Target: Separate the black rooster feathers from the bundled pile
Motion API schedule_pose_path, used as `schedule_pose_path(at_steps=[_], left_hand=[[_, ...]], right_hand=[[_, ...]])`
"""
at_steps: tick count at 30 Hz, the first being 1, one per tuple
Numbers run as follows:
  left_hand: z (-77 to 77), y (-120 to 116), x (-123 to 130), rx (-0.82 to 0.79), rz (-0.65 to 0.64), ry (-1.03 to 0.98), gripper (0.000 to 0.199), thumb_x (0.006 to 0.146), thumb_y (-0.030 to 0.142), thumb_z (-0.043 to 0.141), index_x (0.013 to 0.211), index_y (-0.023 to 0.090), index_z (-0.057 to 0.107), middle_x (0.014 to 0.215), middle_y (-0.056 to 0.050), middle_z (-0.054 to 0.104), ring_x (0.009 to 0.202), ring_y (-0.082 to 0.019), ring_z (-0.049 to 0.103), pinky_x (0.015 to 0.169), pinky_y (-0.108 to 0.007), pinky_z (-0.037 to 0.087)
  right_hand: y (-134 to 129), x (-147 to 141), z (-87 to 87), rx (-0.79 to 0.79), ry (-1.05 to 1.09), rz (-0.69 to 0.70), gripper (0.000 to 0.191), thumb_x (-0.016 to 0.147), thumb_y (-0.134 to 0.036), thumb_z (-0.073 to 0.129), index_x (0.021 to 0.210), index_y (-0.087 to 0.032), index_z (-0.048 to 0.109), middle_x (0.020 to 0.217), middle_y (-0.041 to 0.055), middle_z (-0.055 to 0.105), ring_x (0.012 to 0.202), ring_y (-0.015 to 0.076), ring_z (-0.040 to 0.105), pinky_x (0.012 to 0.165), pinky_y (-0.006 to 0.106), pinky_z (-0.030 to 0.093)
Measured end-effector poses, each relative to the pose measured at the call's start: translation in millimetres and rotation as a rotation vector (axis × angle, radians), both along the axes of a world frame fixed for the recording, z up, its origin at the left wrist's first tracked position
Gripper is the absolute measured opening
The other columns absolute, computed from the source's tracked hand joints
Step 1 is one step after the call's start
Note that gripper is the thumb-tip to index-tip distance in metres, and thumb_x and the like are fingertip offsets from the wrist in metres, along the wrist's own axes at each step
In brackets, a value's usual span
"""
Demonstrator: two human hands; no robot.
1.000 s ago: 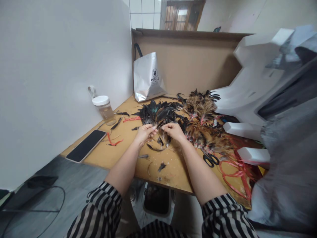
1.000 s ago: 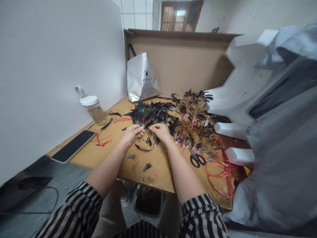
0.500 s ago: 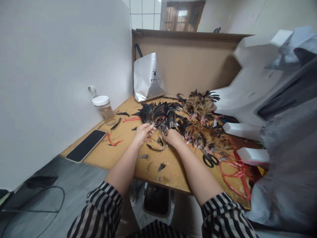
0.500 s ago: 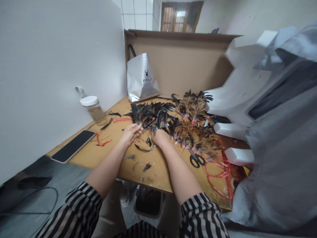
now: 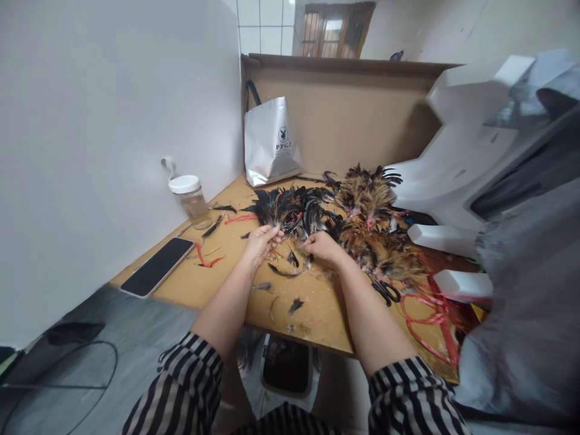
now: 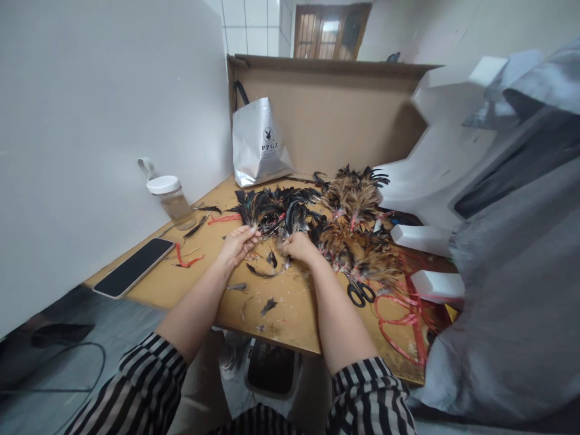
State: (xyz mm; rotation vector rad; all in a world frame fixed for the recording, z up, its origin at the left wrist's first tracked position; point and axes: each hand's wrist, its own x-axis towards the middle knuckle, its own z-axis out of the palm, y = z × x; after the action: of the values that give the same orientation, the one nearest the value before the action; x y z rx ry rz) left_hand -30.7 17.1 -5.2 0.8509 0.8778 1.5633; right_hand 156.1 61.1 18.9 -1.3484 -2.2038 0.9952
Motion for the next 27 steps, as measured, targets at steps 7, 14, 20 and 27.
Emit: schedule_pose_path(at_steps=[7,14,20,27], left_hand=[[2.0,-3,4,-0.045,-0.058,0.042,0.023,0.062,0.027,0.069,0.073,0.010,0.059,0.072,-0.005,0.065,0.050,-0.004,0.055,0.042,-0.012,0.039],[6.6,-8,10,-0.068,-0.129,0.104,0.023,0.064,0.027,0.068,0.076,0.009,0.060,0.075,-0.008,0.066,0.052,-0.006,0.057,0.042,-0.013,0.039],[4.0,-7,12,-0.052,-0.149,0.102,0.024,0.064,0.027,0.067,0.077,0.008,0.061,0.076,-0.009,0.066,0.053,-0.006,0.058,0.043,-0.013,0.040],[3.2,-7,12,-0.060,-0.165,0.105,0.020,0.063,0.024,0.068,0.074,0.008,0.062,0.072,-0.007,0.065,0.054,-0.006,0.057,0.046,-0.013,0.042]], right_hand=[[-1,-5,6.3,-0.328,0.822,0.065,0.022,0.059,-0.033,0.066,0.064,-0.014,0.055,0.061,0.0002,0.059,0.039,0.0034,0.039,0.035,0.017,0.023],[-12,-33,-5.6,-0.224,0.891,-0.055,0.024,0.056,-0.033,0.069,0.067,-0.015,0.059,0.050,-0.0043,0.052,0.042,0.0053,0.040,0.043,0.019,0.031],[-13,-38,-10.6,-0.108,0.873,-0.106,0.025,0.057,-0.036,0.066,0.070,-0.015,0.061,0.062,-0.0012,0.059,0.053,0.0085,0.048,0.054,0.022,0.038],[-15,-40,-11.6,-0.062,0.868,-0.121,0.024,0.059,-0.036,0.064,0.071,-0.015,0.062,0.061,-0.0006,0.059,0.055,0.0099,0.049,0.058,0.023,0.039]])
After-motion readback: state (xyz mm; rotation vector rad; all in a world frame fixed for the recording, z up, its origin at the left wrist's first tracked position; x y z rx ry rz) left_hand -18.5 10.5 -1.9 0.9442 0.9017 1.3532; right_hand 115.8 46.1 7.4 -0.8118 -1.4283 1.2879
